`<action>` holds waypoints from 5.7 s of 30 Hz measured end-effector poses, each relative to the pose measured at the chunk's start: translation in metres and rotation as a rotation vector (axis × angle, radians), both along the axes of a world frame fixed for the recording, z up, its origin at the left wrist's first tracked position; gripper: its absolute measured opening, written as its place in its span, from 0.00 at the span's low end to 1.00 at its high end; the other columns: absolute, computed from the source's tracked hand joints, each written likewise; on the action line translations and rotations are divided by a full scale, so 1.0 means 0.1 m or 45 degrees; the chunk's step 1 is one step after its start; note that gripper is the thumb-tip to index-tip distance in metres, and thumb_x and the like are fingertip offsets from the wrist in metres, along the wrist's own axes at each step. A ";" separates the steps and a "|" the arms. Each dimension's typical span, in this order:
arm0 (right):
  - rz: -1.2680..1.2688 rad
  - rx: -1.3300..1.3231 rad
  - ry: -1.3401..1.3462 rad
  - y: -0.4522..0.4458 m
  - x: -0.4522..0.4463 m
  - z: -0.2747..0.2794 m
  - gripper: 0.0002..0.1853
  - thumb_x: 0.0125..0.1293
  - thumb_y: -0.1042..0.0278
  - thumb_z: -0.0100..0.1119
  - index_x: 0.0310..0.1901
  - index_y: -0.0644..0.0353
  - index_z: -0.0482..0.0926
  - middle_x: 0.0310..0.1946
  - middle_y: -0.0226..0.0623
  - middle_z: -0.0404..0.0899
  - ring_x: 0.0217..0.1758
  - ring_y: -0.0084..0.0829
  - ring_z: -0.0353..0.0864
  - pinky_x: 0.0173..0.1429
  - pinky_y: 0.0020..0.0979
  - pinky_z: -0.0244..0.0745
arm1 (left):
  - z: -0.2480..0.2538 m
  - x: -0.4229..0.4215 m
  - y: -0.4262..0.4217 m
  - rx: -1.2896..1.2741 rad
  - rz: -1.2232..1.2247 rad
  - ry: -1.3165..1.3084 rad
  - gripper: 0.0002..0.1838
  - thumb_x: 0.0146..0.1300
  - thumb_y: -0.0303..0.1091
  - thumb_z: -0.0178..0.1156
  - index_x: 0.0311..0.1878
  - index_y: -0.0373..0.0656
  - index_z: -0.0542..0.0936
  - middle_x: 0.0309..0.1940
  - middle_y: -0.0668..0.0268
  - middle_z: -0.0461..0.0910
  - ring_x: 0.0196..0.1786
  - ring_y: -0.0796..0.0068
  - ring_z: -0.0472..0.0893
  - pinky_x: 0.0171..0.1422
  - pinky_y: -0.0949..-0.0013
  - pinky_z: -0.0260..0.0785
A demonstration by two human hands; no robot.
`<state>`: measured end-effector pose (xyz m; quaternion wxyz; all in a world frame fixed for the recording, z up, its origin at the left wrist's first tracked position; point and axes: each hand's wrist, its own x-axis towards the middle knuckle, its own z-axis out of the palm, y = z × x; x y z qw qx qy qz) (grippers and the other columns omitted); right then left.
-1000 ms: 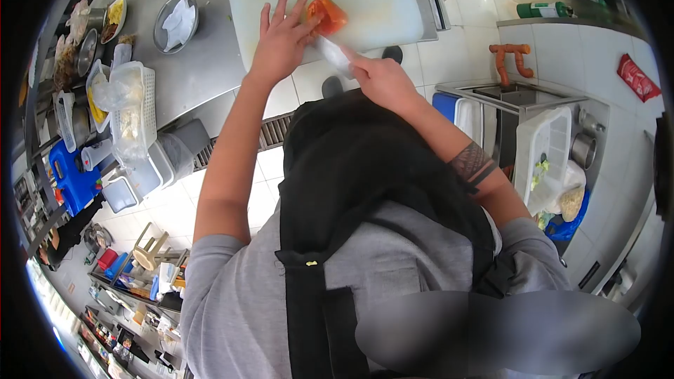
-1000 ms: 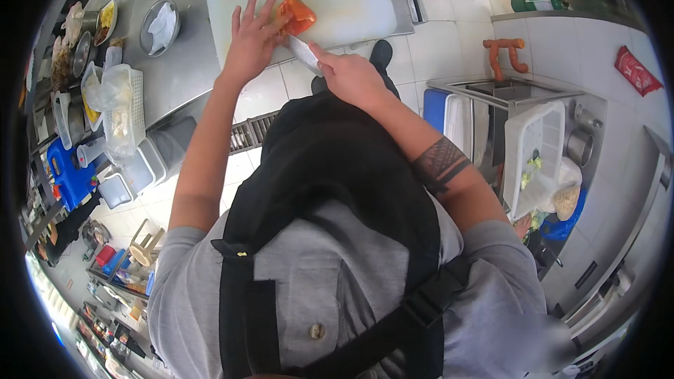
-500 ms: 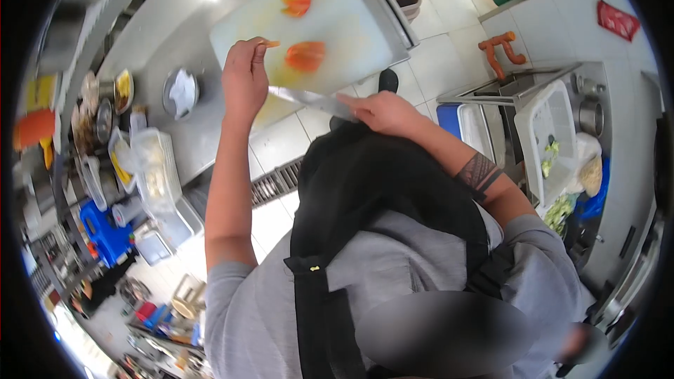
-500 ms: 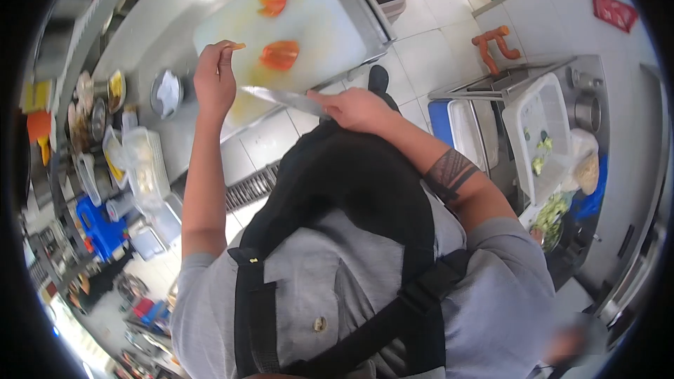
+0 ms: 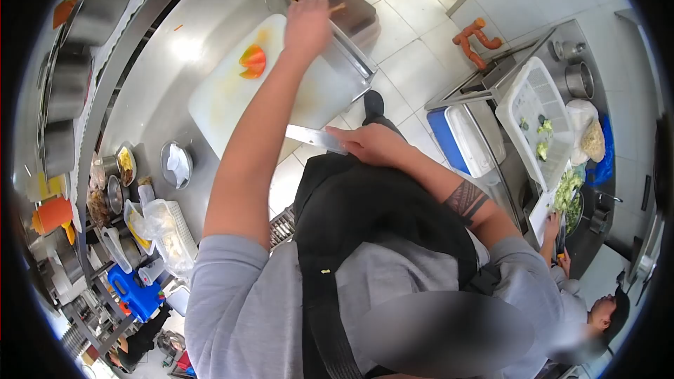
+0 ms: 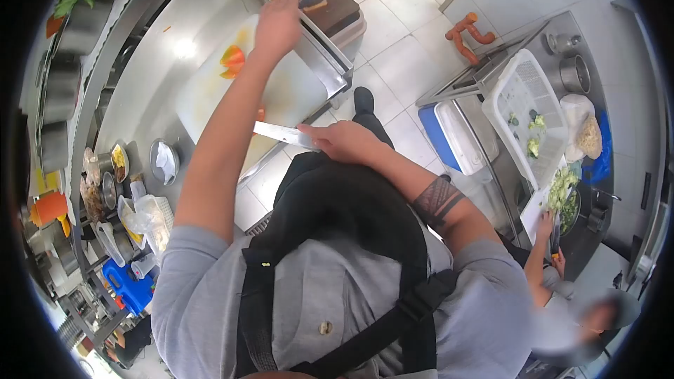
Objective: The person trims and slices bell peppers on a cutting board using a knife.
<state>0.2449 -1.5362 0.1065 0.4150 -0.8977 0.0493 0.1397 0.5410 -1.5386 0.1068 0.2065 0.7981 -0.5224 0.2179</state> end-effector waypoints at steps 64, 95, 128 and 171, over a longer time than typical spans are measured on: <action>-0.372 0.219 0.371 0.54 0.72 -0.03 0.26 0.83 0.59 0.54 0.79 0.49 0.76 0.25 0.42 0.86 0.19 0.31 0.83 0.29 0.37 0.83 | -0.97 -1.24 2.80 0.293 0.914 0.553 0.42 0.78 0.61 0.60 0.84 0.42 0.68 0.87 0.57 0.63 0.91 0.51 0.55 0.90 0.31 0.42; -0.333 0.204 0.280 0.70 0.55 -0.22 0.26 0.83 0.59 0.54 0.78 0.51 0.77 0.23 0.46 0.84 0.18 0.33 0.83 0.31 0.38 0.83 | -0.96 -1.16 2.90 0.273 0.755 0.583 0.41 0.81 0.58 0.58 0.85 0.40 0.65 0.88 0.54 0.61 0.91 0.53 0.56 0.90 0.32 0.43; -0.218 0.121 0.124 0.82 0.69 -0.38 0.26 0.82 0.57 0.54 0.77 0.51 0.78 0.31 0.56 0.86 0.26 0.47 0.88 0.43 0.45 0.85 | -0.89 -1.24 2.98 0.297 0.684 0.543 0.40 0.85 0.58 0.49 0.87 0.39 0.61 0.89 0.53 0.59 0.92 0.55 0.54 0.92 0.37 0.41; 0.025 -0.126 -0.186 0.43 0.48 0.03 0.25 0.80 0.62 0.60 0.76 0.44 0.79 0.41 0.53 0.89 0.42 0.56 0.89 0.50 0.49 0.84 | -0.17 -0.52 3.00 0.042 0.249 0.799 0.17 0.65 0.41 0.78 0.52 0.44 0.92 0.50 0.61 0.91 0.62 0.56 0.83 0.71 0.53 0.73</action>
